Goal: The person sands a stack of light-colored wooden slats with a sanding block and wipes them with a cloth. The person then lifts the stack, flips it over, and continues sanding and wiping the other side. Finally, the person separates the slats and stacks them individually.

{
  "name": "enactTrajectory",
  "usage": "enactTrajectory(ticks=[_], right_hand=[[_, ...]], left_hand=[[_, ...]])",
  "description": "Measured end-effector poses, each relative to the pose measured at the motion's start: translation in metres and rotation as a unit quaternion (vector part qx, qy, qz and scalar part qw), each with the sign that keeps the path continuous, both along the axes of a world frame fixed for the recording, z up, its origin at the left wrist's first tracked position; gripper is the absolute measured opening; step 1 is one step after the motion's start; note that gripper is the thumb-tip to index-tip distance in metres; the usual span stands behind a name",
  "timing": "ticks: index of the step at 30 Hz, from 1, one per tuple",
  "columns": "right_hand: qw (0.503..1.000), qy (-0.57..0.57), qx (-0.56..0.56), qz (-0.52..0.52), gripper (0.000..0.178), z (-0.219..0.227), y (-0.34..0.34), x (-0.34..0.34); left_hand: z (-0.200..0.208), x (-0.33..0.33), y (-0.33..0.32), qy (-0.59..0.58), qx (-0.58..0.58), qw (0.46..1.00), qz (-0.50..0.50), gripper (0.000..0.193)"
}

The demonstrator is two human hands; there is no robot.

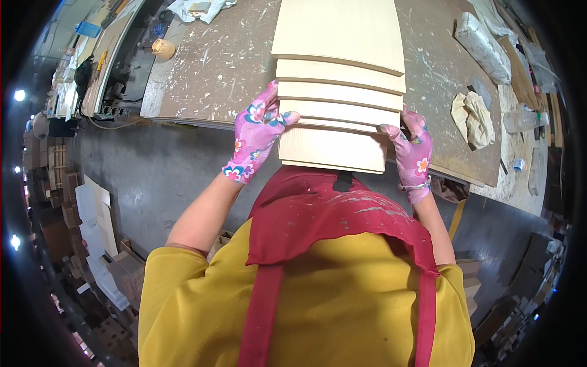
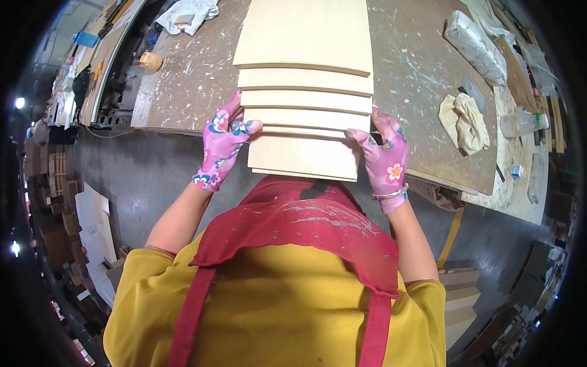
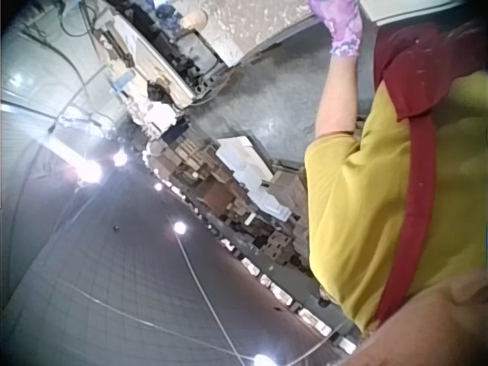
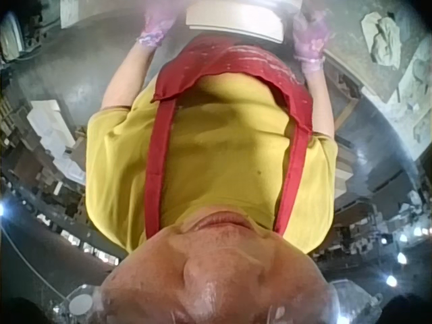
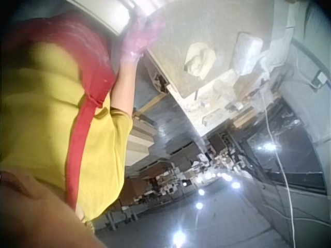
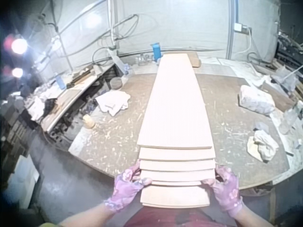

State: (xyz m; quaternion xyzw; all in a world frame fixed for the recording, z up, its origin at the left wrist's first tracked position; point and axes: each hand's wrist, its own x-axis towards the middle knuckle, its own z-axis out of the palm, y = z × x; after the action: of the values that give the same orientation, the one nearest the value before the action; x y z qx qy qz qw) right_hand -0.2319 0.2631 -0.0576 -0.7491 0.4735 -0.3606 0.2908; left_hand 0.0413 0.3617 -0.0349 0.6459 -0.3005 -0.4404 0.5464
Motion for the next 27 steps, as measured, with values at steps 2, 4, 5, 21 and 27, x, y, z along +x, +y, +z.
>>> enactTrajectory(ticks=[2, 4, 5, 21, 27], right_hand=[[0.999, -0.03, 0.031, -0.019, 0.051, -0.002, -0.002, 0.003], [0.996, -0.073, 0.049, -0.028, 0.054, -0.007, -0.006, 0.006], [0.991, -0.092, 0.088, -0.037, 0.055, -0.007, -0.008, 0.008], [0.999, -0.018, 0.049, 0.007, 0.055, -0.02, -0.001, 0.001], [0.999, -0.013, 0.043, -0.029, 0.046, -0.018, -0.011, 0.008]], left_hand=[[-0.001, -0.003, -0.004, -0.021, -0.001, 0.999, 0.026, 0.074], [-0.01, 0.002, -0.008, -0.053, -0.01, 0.998, 0.027, 0.071], [-0.014, 0.004, -0.01, -0.068, -0.014, 0.997, 0.027, 0.069], [-0.006, 0.01, -0.009, 0.02, 0.015, 0.997, -0.067, 0.092], [-0.018, 0.002, -0.015, 0.012, -0.05, 0.999, 0.008, 0.077]])
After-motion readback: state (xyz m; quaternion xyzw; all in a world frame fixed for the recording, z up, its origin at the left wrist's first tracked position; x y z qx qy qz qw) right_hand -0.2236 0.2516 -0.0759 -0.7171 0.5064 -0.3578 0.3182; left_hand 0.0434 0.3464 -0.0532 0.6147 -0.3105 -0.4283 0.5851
